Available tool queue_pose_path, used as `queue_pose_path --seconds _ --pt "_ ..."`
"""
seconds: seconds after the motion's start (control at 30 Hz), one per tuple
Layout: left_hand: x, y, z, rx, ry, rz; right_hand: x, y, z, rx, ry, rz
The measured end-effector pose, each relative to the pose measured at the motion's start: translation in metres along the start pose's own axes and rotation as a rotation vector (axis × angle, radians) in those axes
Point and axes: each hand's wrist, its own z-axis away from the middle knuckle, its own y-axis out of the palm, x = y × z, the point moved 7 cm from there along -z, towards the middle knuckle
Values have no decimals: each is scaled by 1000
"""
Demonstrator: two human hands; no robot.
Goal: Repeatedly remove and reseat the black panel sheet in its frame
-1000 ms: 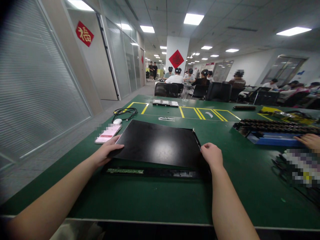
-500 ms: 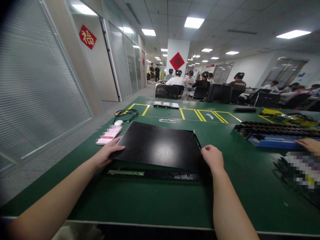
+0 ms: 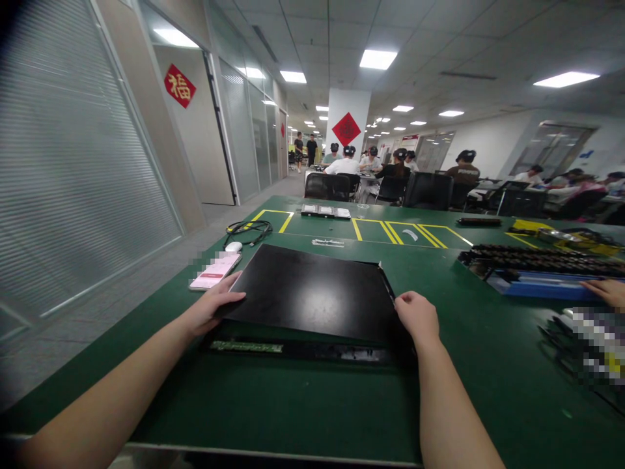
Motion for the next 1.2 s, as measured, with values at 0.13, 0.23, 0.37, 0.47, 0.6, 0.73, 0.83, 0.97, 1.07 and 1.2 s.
queue_pose_path --seconds 0.13,0.23,0.37,0.47,0.6,0.73,0.83,0.97,1.07,1.2 --pt "0 1 1 16 -14 -20 0 0 0 6 6 -11" --pt "0 -1 2 5 -21 -26 0 0 1 13 14 -10" --pt "1 -2 1 16 -23 -31 1 0 1 25 20 -17" --pt "1 -3 0 9 -23 -36 1 0 1 19 25 -20" --pt "1 -2 2 -23 -38 -45 0 1 0 16 19 -22" --pt "-2 0 4 -59 -46 -50 0 1 -1 15 12 -7" --pt "-1 1 3 -74 -60 -45 1 0 0 12 4 2" --pt "3 -3 0 -107 -60 -40 3 -1 1 3 -4 12" --pt "8 -6 -4 -96 -46 -32 3 -2 1 0 -8 10" --pt "9 -7 -7 -98 -25 -10 2 -1 1 12 10 10"
